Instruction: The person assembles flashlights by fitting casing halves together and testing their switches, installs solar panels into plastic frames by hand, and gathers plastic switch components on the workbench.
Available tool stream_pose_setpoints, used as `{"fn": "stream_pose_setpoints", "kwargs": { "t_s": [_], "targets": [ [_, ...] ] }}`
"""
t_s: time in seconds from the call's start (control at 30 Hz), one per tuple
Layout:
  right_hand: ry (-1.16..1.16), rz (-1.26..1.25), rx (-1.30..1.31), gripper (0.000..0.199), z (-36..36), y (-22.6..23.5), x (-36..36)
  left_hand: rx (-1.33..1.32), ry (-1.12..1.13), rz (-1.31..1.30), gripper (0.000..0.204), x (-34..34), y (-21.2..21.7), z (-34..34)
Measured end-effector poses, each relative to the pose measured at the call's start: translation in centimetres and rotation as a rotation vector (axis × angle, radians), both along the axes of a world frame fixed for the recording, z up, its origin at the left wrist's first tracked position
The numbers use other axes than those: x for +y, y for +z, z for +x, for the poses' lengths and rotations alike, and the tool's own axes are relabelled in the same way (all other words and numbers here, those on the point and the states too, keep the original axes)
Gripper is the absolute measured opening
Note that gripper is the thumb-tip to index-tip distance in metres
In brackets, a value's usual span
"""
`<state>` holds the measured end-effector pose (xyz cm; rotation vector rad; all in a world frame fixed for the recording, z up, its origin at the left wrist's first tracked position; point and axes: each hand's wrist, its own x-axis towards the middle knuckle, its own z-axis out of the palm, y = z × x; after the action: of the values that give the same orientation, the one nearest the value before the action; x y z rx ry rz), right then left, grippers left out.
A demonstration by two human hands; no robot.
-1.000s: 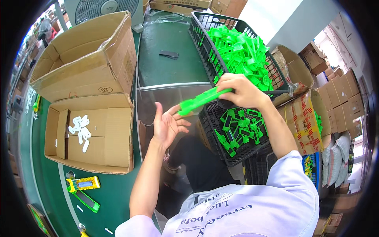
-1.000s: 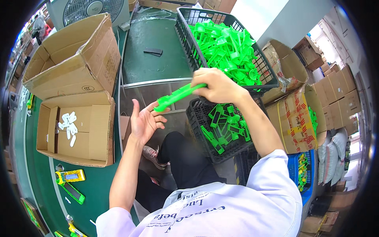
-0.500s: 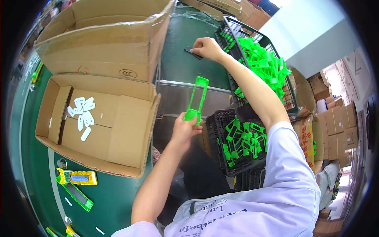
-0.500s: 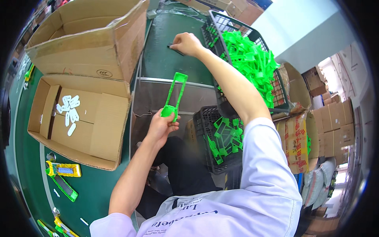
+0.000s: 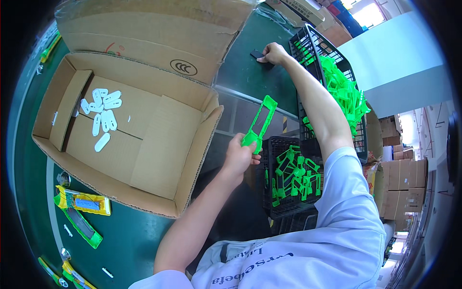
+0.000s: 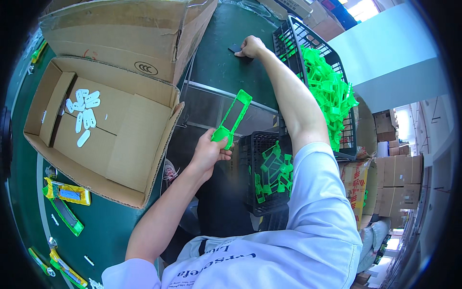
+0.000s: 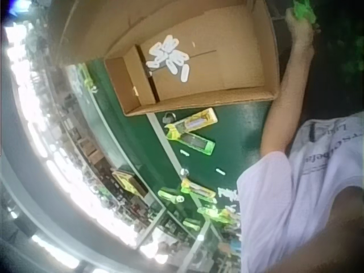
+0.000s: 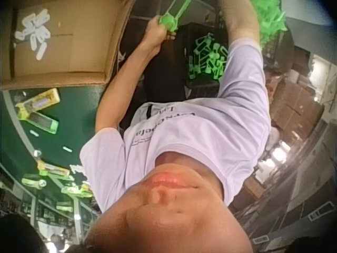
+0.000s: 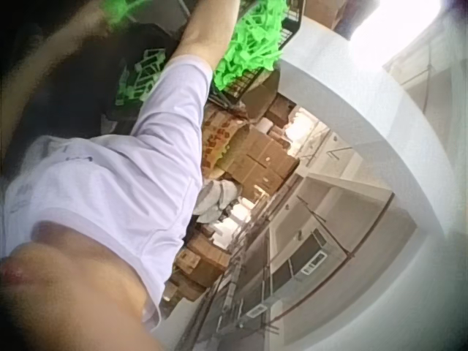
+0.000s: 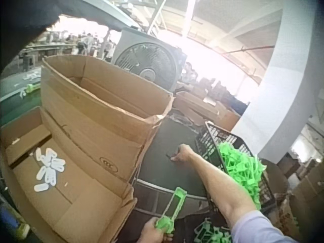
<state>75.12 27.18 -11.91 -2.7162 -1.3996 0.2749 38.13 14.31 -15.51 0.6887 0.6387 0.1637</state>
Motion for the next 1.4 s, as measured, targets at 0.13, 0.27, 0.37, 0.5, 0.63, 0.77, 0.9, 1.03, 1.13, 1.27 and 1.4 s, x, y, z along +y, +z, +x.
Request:
{"fn": "stream_pose_setpoints", "kwargs": {
  "t_s": [0.13,0.27,0.37,0.5,0.63,0.77,0.9,1.03,1.13,1.27,1.4],
  "targets": [
    [-0.018,0.003,-0.003,0.044,-0.7,0.2,-0.6,0.016,-0.026,0.029,0.013,-0.2,0.2,0.1],
    [-0.033,-0.032,-0.058,0.043,-2.1,0.7,-0.7,0.029,-0.047,0.046,0.013,-0.5,0.5,0.0],
    [-0.051,-0.024,-0.109,0.041,-3.1,0.7,-0.8,0.038,-0.046,0.066,0.012,-0.5,0.5,0.0],
    [-0.076,0.001,-0.221,0.037,-4.8,-0.1,-0.6,0.025,-0.062,0.068,0.012,-0.9,0.5,0.1],
    [-0.034,0.078,-0.211,0.033,-5.7,-0.1,-1.6,0.031,-0.052,0.081,0.012,-0.6,0.5,-0.2],
    [0.099,0.135,-0.09,0.029,-5.8,0.6,-3.8,0.027,0.01,0.081,0.011,-0.3,0.5,0.0],
    [0.173,0.107,0.356,0.032,-8.4,5.5,-5.2,0.052,0.064,0.132,0.015,0.0,0.2,-0.2],
    [0.402,0.16,0.507,0.043,-12.6,10.1,-8.8,0.075,0.121,0.139,0.018,0.2,1.1,-0.4],
    [0.362,0.284,0.689,0.044,-17.2,10.9,-11.3,0.087,0.173,0.195,0.02,0.2,1.2,-0.5],
    [0.246,0.386,0.779,0.032,-18.4,9.0,-12.2,0.05,0.226,0.232,0.019,0.2,1.1,-0.1],
    [0.271,0.397,0.877,0.028,-19.4,8.5,-11.9,0.01,0.266,0.19,0.019,0.6,0.8,0.1]
  ]
}}
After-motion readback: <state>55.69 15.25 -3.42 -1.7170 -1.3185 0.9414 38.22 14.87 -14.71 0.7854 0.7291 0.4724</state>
